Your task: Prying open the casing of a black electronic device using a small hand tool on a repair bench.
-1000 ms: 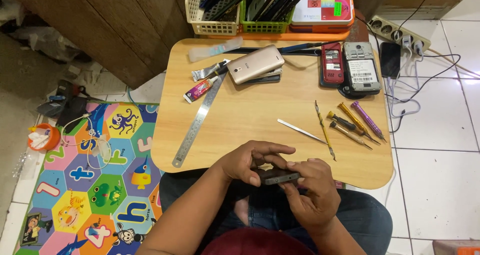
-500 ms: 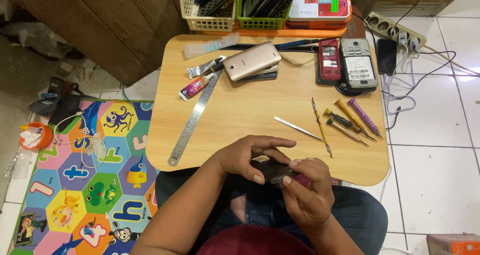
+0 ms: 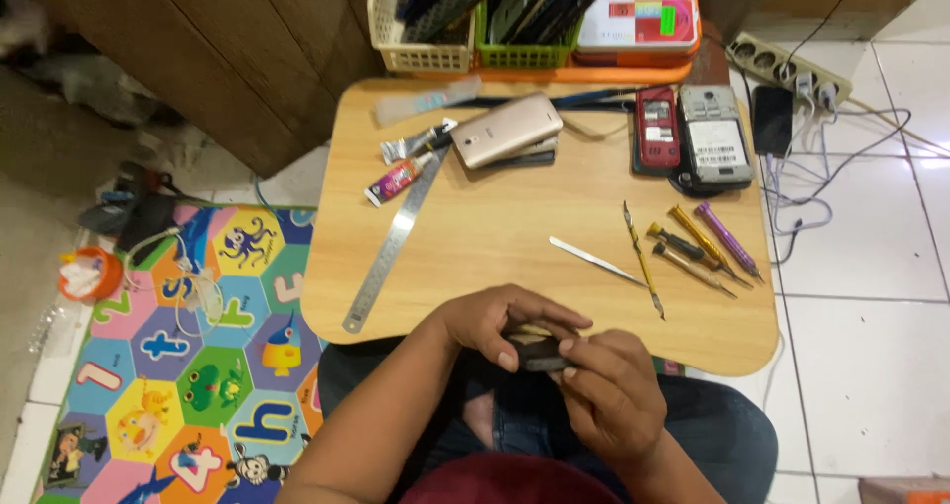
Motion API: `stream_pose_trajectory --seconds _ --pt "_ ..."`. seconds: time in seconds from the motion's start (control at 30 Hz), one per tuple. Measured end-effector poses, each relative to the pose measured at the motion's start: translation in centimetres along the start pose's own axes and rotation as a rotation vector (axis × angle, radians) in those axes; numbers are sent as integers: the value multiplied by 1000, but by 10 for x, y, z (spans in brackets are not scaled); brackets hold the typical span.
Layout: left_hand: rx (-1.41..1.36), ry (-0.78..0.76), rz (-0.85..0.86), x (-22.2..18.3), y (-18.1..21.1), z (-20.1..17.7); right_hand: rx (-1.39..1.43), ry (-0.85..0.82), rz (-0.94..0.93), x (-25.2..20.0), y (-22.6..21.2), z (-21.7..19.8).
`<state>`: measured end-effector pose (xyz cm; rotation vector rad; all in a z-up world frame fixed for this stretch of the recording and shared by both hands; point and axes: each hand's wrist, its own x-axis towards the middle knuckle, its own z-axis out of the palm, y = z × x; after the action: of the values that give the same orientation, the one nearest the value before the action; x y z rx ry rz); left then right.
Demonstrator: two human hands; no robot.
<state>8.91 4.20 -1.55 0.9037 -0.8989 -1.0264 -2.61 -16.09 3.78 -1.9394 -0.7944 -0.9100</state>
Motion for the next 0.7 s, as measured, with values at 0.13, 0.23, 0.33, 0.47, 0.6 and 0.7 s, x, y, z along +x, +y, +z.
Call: stream_pose_trajectory --seconds 0.13,0.23,0.33,0.47,0.6,0.7 --pt "-28 -88 -54 1 3 -7 32 -16 -31 8 -1 -1" --pt "34 -75 -18 -1 -8 -11 8 -42 -83 12 -3 -1" --pt "-18 -122 49 -1 -19 -14 -10 -47 -108 14 -4 1" --pt "-90 -125 75 -1 -24 -13 -13 -64 -113 17 -6 2" --pt "-35 -145 92 1 -26 -16 -6 -61 -115 20 -6 3" --pt "-25 -156 114 3 -20 -15 -2 -89 -85 14 -3 3"
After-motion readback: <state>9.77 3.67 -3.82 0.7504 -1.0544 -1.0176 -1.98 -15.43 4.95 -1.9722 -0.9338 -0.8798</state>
